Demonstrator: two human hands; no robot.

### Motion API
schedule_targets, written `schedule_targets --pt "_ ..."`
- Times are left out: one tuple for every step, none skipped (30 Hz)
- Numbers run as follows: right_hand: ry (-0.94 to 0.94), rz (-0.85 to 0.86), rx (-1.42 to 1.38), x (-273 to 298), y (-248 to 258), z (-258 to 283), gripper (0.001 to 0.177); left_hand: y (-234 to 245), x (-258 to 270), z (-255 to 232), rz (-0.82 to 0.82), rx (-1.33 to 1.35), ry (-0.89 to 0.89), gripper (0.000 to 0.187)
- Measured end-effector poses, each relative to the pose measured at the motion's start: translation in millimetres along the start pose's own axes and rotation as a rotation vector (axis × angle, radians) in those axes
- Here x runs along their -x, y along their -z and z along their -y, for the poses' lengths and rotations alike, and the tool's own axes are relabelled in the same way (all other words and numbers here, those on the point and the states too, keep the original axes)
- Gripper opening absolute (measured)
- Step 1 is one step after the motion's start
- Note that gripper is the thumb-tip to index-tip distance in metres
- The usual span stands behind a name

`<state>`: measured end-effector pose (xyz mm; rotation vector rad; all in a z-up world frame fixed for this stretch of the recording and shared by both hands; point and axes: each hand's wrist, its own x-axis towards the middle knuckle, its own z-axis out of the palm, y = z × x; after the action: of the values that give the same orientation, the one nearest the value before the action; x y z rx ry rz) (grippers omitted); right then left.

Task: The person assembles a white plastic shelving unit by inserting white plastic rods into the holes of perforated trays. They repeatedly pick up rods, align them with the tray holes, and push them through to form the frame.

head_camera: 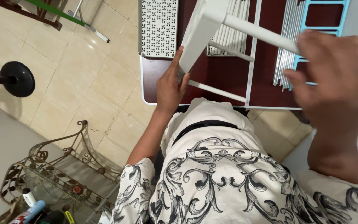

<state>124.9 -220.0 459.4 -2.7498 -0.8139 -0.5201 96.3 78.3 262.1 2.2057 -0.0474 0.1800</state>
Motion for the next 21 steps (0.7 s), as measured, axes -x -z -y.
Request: schedule_targets --pt "0.066 0.002 0.04 -6.4 -6.9 3.9 0.046 0.1 1.1 -1.4 0.009 -0.023 -0.006 0.074" --pt "0.133 0.003 0.079 -12.3 -12.3 4.3 0.053 0.2 2.5 -2.9 0.018 -0.046 -0.011 0.074" --pt "0.088 0.001 0.064 -17.3 -18.6 4.6 0.048 1.0 2.5 -4.6 0.001 -0.056 -0.067 0.075" --pt "0.043 -0.002 0.049 -20.6 -27.5 6.7 0.044 2.1 2.7 -6.7 -0.016 -0.065 -0.124 0.076" --pt "0.0 -0.006 0.035 -22.0 -33.7 6.2 0.04 2.5 1.3 -8.8 -0.034 -0.072 -0.181 0.077" --pt "0.009 -0.045 0.058 -21.5 -38.5 4.6 0.039 2.7 -0.9 -10.9 -0.03 -0.075 -0.184 0.078" --pt "0.022 -0.076 0.076 -19.1 -43.5 3.9 0.039 2.4 -0.1 -14.6 -0.025 -0.077 -0.178 0.079" --pt "0.035 -0.107 0.095 -16.1 -48.1 2.9 0.039 2.1 0.1 -18.1 -0.021 -0.079 -0.172 0.08" --pt "0.034 -0.09 0.099 -13.1 -52.6 1.5 0.037 2.3 -0.1 -21.1 -0.011 0.0 -0.15 0.081" --pt "0.033 -0.072 0.103 -10.0 -57.2 0.7 0.035 2.3 -2.2 -23.5 -0.001 0.078 -0.128 0.083" --pt "0.033 -0.054 0.109 -7.3 -61.8 0.0 0.034 1.4 -5.3 -26.3 0.007 0.159 -0.105 0.085" --pt "0.042 -0.034 0.106 -5.1 -67.1 0.4 0.033 0.3 -8.8 -29.2 -0.006 0.221 -0.125 0.084" --pt "0.052 -0.014 0.104 -3.5 -72.2 1.0 0.033 -1.3 -13.3 -31.6 -0.02 0.285 -0.145 0.084" --pt "0.061 0.006 0.102 -2.3 -76.6 1.2 0.033 -1.7 -17.4 -33.5 -0.035 0.349 -0.165 0.083" --pt "0.083 0.025 0.106 -1.1 -80.1 1.5 0.033 -0.6 -20.5 -35.1 -0.047 0.392 -0.18 0.082" --pt "0.105 0.045 0.11 -0.4 -83.4 1.9 0.033 0.7 -23.5 -36.4 -0.058 0.435 -0.194 0.08" --pt "0.127 0.065 0.113 0.6 -86.5 2.7 0.033 1.9 -25.5 -37.7 -0.07 0.478 -0.208 0.079" --pt "0.133 0.071 0.097 1.6 -89.6 4.0 0.032 3.5 -27.8 -38.8 -0.057 0.405 -0.195 0.075" --pt "0.138 0.073 0.08 1.5 -92.9 5.4 0.032 5.8 -30.9 -40.1 -0.045 0.33 -0.185 0.072" --pt "0.143 0.075 0.063 1.2 -95.6 5.9 0.032 7.5 -33.0 -42.1 -0.032 0.256 -0.175 0.069" --pt "0.152 0.074 0.065 1.2 -97.8 5.4 0.031 8.6 -34.2 -44.1 -0.008 0.263 -0.129 0.07"
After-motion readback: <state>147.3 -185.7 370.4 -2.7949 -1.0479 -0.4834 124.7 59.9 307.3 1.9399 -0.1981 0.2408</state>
